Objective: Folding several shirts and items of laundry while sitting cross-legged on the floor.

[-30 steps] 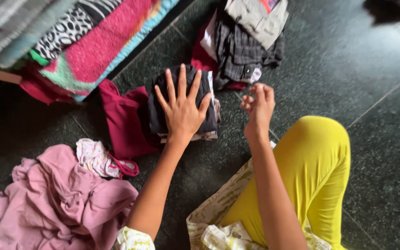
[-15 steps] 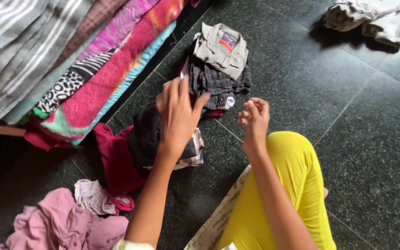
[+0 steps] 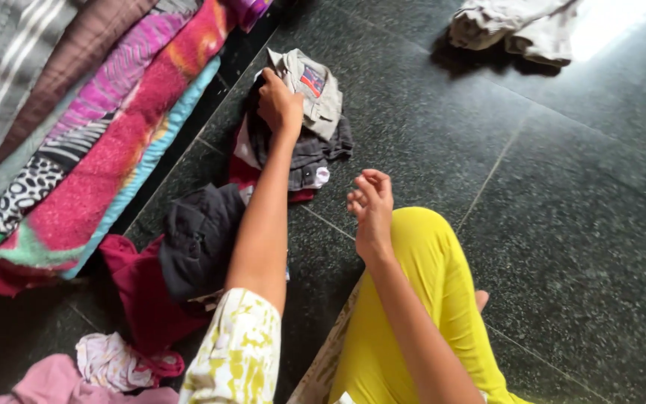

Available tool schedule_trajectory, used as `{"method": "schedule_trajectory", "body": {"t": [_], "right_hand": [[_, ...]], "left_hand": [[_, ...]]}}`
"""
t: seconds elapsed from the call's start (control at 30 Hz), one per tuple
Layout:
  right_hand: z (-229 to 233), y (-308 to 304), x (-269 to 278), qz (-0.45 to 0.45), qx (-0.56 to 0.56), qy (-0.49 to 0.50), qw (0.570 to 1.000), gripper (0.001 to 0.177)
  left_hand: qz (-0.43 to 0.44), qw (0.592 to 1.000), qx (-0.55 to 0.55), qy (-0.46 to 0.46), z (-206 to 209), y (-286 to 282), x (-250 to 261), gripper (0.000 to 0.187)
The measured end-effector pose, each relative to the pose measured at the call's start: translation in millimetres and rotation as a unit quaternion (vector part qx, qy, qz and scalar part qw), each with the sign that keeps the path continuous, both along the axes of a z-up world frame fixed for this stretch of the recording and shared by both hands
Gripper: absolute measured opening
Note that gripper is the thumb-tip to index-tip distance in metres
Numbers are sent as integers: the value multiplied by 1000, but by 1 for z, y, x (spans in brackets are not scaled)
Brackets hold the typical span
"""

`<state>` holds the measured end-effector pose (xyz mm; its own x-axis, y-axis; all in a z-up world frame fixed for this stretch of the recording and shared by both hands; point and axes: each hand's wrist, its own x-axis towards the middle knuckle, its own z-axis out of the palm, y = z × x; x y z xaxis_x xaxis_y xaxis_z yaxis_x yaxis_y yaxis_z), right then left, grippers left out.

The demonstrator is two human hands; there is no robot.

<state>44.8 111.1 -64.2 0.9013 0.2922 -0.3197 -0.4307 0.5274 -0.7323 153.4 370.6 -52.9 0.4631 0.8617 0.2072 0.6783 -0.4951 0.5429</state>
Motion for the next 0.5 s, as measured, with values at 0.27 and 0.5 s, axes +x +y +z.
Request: {"method": "schedule_trajectory", "body": {"t": [0.27,0.5], "right_hand": [[53,-159,12,-6,-71,-157,985,16],[4,-385,24,-181,-319,-116,923,16]], "left_hand": [[-344,906,-70,-237,97,-123,-7,44],[-632,646,-409,-126,76,-316,-6,50]]}}
